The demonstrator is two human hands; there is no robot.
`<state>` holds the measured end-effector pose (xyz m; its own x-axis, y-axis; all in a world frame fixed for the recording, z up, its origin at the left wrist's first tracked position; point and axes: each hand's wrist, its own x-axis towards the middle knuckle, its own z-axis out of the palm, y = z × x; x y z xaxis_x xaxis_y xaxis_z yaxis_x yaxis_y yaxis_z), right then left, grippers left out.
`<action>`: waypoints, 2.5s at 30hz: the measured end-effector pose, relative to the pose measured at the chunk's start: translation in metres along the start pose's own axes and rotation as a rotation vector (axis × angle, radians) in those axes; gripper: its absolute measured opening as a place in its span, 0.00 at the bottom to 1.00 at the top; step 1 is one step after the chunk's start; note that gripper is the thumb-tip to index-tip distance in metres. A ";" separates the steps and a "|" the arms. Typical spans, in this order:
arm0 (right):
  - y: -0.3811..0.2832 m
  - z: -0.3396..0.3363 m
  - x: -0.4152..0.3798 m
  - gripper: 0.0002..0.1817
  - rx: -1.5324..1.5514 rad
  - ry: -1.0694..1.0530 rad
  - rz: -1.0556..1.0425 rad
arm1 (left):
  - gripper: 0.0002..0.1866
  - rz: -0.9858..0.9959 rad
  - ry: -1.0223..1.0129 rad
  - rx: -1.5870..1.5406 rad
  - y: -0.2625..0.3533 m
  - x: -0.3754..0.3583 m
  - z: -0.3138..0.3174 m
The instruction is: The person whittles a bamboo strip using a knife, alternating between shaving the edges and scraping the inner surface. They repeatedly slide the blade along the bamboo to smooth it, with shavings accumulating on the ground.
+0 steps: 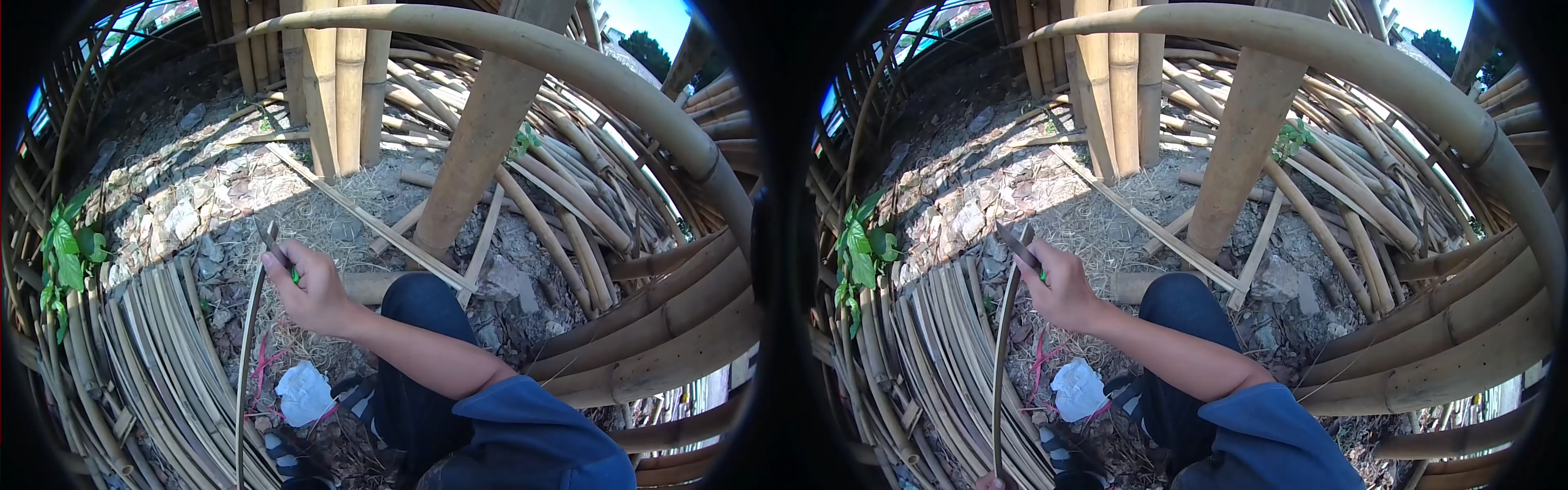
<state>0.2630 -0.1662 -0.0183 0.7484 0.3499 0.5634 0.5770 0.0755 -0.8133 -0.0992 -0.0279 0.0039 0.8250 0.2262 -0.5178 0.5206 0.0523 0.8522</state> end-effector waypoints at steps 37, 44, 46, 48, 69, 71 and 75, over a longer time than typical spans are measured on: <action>-0.031 0.061 -0.041 0.22 0.179 -0.675 0.766 | 0.27 -0.154 0.360 0.123 0.025 0.020 -0.038; -0.045 0.065 -0.063 0.24 0.231 -0.791 0.745 | 0.22 -0.137 0.239 0.059 0.028 0.020 -0.038; -0.042 0.065 -0.066 0.25 0.234 -0.773 0.804 | 0.21 -0.174 0.213 0.031 0.026 0.022 -0.039; -0.035 0.066 -0.063 0.28 0.217 -0.735 0.809 | 0.20 -0.205 0.194 0.006 0.025 0.024 -0.041; -0.073 0.089 -0.085 0.09 0.614 -0.463 0.948 | 0.64 -0.039 -0.446 -0.483 -0.019 0.074 -0.064; -0.065 0.089 -0.073 0.09 0.667 -0.332 0.990 | 0.65 -0.177 -0.484 -0.376 -0.037 0.072 -0.071; -0.046 0.085 -0.070 0.11 0.639 -0.314 0.997 | 0.41 -0.051 -0.464 -0.271 -0.042 0.066 -0.070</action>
<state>0.1567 -0.1151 -0.0324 0.6086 0.7197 -0.3342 -0.5337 0.0595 -0.8436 -0.0817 0.0531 -0.0605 0.8424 -0.2331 -0.4858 0.5381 0.3151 0.7818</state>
